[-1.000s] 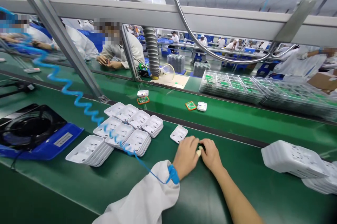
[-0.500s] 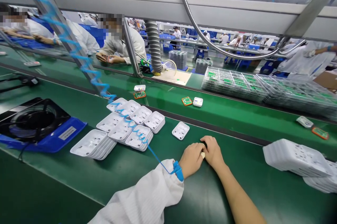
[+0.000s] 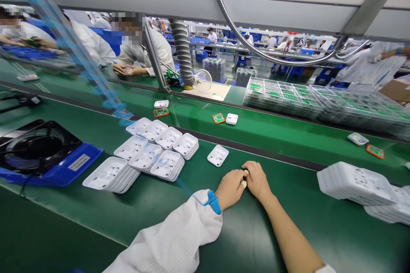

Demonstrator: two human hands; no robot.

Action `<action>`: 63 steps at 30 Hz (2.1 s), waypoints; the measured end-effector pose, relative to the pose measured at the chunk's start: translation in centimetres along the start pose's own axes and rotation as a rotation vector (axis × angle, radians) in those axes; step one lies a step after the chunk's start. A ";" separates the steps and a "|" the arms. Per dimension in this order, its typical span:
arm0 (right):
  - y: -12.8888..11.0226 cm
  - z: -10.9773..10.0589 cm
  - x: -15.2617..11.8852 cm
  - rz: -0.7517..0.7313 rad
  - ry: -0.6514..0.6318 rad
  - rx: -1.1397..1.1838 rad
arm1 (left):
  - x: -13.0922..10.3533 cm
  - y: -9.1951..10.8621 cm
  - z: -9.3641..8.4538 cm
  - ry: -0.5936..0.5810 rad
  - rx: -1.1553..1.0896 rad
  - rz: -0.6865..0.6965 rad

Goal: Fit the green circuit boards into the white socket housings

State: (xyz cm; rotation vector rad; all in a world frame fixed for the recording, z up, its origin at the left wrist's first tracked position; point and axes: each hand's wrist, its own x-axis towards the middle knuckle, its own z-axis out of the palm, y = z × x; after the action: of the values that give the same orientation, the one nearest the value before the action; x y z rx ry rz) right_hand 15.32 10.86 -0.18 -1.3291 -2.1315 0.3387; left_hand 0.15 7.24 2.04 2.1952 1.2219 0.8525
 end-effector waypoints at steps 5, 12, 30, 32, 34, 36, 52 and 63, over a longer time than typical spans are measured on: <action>-0.1 0.0 0.0 -0.004 -0.001 -0.016 | 0.0 -0.1 0.0 0.003 -0.017 -0.001; 0.1 0.0 -0.1 -0.018 0.004 -0.022 | 0.0 -0.3 0.0 -0.005 -0.012 -0.004; -0.3 -0.3 0.0 -0.021 0.008 -0.032 | 0.1 -0.2 -0.2 -0.001 -0.031 0.000; -0.3 -0.3 0.0 -0.016 0.004 -0.021 | 0.1 -0.2 -0.2 0.000 -0.028 0.000; -0.4 -0.4 0.0 -0.013 0.001 -0.016 | 0.1 -0.2 -0.2 -0.001 -0.028 -0.001; -0.4 -0.4 0.0 -0.012 0.000 -0.010 | 0.1 -0.1 -0.3 -0.003 -0.028 -0.002; 0.0 -0.1 -0.1 -0.016 -0.002 -0.002 | 0.1 -0.3 -0.1 0.006 -0.044 0.019; -0.1 -0.2 0.0 -0.030 0.011 -0.004 | 0.1 -0.6 0.1 0.012 -0.038 0.017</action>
State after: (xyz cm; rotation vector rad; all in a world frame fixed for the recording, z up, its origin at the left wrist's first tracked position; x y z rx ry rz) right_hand 15.32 10.78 0.01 -1.2971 -2.1414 0.3144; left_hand -0.03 7.57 1.59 2.1766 1.1841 0.8898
